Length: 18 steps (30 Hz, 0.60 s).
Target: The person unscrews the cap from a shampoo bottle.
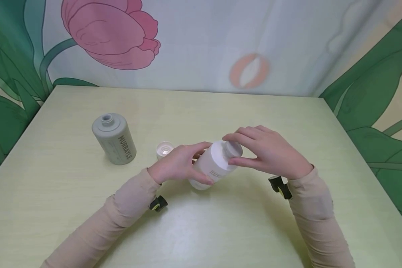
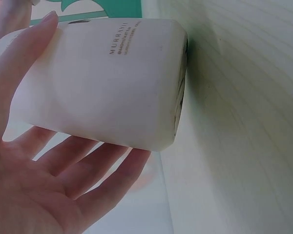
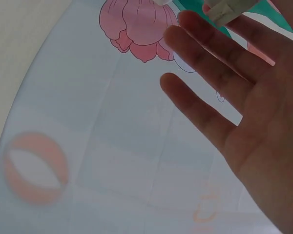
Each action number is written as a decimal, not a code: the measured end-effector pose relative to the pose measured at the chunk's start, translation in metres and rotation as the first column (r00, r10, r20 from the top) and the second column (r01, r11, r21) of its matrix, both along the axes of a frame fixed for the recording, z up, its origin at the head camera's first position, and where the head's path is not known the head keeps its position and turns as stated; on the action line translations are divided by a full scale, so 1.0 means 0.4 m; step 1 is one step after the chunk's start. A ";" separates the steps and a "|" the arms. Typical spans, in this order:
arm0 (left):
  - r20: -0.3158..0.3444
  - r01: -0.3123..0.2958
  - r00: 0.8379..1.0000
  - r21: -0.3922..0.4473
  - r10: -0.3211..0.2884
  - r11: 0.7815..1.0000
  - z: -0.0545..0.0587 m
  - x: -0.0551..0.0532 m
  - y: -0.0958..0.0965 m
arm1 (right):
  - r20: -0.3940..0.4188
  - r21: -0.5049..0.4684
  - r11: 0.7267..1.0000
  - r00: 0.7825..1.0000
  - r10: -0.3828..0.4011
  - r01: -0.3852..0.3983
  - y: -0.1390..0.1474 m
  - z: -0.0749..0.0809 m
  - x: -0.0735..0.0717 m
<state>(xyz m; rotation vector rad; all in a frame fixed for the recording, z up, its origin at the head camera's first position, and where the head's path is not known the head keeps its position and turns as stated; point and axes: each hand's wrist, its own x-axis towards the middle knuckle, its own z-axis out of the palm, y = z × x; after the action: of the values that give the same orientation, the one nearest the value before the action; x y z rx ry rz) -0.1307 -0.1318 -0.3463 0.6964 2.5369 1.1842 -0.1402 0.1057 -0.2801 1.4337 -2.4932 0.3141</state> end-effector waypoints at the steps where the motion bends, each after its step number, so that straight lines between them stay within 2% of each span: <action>1: 0.001 0.000 1.000 0.001 0.000 1.000 0.000 0.000 0.000 | -0.003 -0.002 1.000 1.000 0.009 -0.009 0.000 -0.001 0.000; 9: -0.002 0.000 1.000 -0.007 0.000 1.000 -0.003 -0.001 -0.001 | 0.037 -0.031 0.993 0.993 0.116 -0.115 0.005 0.001 0.000; 18: 0.021 -0.002 1.000 0.012 0.002 1.000 -0.004 -0.001 -0.001 | 0.001 -0.046 0.969 0.971 0.241 -0.241 0.005 0.008 0.001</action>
<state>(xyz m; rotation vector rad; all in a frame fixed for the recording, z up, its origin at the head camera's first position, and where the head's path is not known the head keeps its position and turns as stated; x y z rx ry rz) -0.1311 -0.1323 -0.3479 0.6805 2.5164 1.2018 -0.1396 0.1075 -0.2771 1.7213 -2.3011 0.4186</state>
